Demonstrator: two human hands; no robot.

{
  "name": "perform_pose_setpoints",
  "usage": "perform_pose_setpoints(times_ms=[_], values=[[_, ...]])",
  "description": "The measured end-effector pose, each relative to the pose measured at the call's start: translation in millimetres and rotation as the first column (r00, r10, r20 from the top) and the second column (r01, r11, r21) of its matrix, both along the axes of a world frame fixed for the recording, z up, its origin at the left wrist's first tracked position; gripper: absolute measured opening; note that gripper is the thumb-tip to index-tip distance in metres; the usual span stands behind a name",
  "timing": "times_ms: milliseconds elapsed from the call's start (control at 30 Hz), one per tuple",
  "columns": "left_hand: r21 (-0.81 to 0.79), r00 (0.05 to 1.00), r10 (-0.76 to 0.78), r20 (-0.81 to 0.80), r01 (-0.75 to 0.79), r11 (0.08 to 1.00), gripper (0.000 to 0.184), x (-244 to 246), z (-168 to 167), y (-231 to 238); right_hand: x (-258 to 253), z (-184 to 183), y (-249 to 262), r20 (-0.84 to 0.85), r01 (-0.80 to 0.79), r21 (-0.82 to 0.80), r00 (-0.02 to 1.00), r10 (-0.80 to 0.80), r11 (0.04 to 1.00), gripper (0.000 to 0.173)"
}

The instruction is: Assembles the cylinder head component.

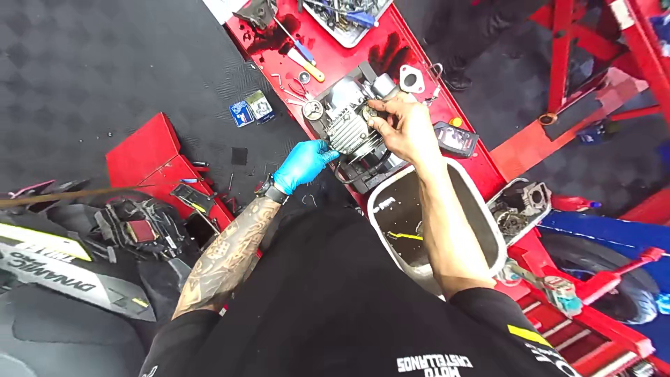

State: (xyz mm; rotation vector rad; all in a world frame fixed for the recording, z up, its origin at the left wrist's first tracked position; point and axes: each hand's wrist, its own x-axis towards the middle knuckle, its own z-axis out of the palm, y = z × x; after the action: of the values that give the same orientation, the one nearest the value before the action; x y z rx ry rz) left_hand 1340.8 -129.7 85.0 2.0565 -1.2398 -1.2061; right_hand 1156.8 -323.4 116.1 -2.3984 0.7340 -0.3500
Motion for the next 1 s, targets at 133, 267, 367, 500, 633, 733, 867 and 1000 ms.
perform_pose_setpoints(times_ms=[133,267,367,500,633,733,867,1000], values=[[-0.007,0.989,-0.040,0.141,0.042,0.999,0.038,-5.7,-6.1,-7.7,2.2,0.9,5.2,-0.004,0.060,0.026,0.998,-0.060,0.998,0.031],[-0.058,0.970,-0.009,0.242,0.024,0.998,0.037,-17.7,-10.1,-6.1,2.8,-1.0,9.4,0.017,0.113,0.039,0.993,-0.114,0.993,0.030],[-0.106,0.957,0.013,0.291,0.019,0.994,0.038,-23.7,-15.7,-3.9,4.1,-0.8,11.4,0.022,0.132,0.048,0.991,-0.133,0.990,0.030],[-0.135,0.950,0.011,0.312,0.033,0.990,0.041,-28.1,-16.7,-3.6,3.0,8.0,19.8,0.028,0.158,0.068,0.987,-0.160,0.985,0.026],[-0.055,0.944,-0.015,0.328,0.035,0.998,0.046,-20.9,-9.1,-3.7,7.3,3.5,18.5,0.008,0.160,0.056,0.987,-0.161,0.986,0.027],[-0.006,0.960,-0.031,0.279,0.034,0.999,0.051,-14.7,4.3,-5.3,6.3,2.5,19.4,0.016,0.168,0.064,0.985,-0.169,0.984,0.028],[-0.010,0.995,0.048,-0.084,-0.049,0.999,0.047,3.3,-9.2,12.9,-9.0,18.0,45.7,0.186,0.387,0.067,0.901,-0.393,0.920,0.032],[0.098,0.976,0.091,-0.200,-0.073,0.993,0.061,60.7,-62.6,56.3,-48.4,7.7,98.6,0.373,0.638,0.148,0.672,-0.640,0.756,0.030]])
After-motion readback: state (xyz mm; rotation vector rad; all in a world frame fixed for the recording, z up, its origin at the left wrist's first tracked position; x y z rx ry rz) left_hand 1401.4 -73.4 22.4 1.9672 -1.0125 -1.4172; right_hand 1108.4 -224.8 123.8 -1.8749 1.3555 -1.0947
